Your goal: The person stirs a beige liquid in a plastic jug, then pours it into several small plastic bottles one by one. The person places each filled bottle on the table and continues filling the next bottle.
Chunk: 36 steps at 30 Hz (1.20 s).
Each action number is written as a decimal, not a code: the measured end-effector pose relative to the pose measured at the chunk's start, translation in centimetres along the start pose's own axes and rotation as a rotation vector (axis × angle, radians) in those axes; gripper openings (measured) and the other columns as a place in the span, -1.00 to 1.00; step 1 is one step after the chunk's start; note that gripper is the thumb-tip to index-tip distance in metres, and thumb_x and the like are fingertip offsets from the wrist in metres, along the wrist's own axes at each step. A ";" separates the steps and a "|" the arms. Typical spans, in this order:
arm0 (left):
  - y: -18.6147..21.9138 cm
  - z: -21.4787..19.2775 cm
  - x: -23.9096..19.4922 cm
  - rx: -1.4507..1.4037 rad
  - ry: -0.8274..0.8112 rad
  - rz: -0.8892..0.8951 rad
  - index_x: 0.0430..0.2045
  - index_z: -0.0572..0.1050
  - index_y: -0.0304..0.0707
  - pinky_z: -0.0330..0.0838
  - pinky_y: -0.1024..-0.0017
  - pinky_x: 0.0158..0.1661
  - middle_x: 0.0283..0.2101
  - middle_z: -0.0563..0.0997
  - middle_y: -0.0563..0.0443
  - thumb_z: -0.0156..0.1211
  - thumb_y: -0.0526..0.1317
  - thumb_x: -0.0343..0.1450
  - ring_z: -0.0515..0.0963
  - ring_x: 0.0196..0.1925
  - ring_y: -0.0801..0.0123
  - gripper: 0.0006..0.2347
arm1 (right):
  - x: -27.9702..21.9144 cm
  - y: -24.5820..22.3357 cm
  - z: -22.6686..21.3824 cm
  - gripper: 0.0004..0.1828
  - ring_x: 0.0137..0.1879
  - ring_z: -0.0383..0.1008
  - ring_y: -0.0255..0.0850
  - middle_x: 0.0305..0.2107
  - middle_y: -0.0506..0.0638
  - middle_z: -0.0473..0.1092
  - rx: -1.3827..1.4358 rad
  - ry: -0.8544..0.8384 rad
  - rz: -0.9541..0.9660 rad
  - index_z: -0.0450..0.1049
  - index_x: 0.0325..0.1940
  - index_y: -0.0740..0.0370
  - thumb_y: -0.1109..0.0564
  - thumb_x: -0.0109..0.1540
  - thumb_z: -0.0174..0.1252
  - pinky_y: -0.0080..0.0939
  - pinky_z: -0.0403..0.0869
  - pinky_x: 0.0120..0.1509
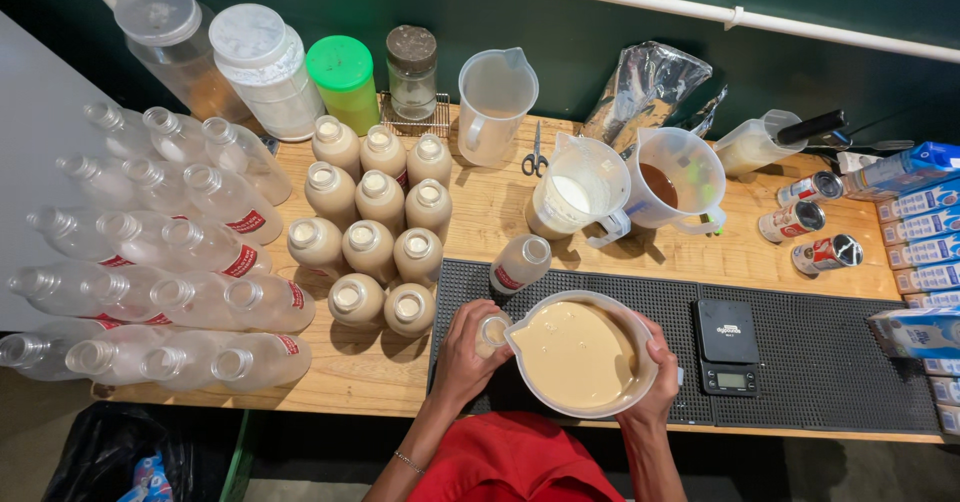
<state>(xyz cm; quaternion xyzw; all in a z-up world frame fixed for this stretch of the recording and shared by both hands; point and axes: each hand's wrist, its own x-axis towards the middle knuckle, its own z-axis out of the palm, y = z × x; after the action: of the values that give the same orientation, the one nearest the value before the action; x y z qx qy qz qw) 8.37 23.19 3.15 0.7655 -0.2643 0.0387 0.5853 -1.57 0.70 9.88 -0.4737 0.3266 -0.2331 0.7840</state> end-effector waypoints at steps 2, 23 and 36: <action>-0.1 0.1 -0.1 -0.008 -0.003 -0.011 0.03 0.44 -0.28 0.36 0.18 0.19 0.10 0.53 -0.19 0.15 0.18 0.46 0.52 0.18 0.04 -0.51 | -0.3 -0.4 0.4 -0.36 -0.02 0.48 0.16 -0.08 0.32 0.48 -0.014 0.011 0.003 0.45 0.15 0.33 -0.14 0.13 -0.04 0.10 0.43 -0.02; 0.3 0.0 0.0 -0.024 0.004 -0.031 0.02 0.45 -0.25 0.36 0.19 0.16 0.08 0.52 -0.18 0.10 0.22 0.46 0.52 0.17 0.06 -0.49 | -0.4 -1.0 0.2 -0.38 0.00 0.48 0.14 -0.06 0.28 0.48 -0.066 0.006 -0.016 0.44 0.15 0.30 -0.15 0.14 -0.01 0.11 0.43 -0.02; -0.1 -0.5 0.0 -0.086 -0.059 -0.053 0.08 0.43 -0.27 0.32 0.18 0.22 0.13 0.49 -0.19 0.18 0.10 0.47 0.47 0.22 0.05 -0.54 | -0.4 -1.2 0.3 -0.37 -0.01 0.49 0.11 -0.07 0.27 0.48 -0.069 0.003 -0.012 0.42 0.16 0.31 -0.13 0.12 0.01 0.07 0.43 0.01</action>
<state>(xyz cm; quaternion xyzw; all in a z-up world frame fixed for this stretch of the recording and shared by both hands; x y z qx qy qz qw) 8.48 23.64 3.22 0.7472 -0.2623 -0.0108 0.6106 -1.66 0.63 11.12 -0.5021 0.3327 -0.2269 0.7653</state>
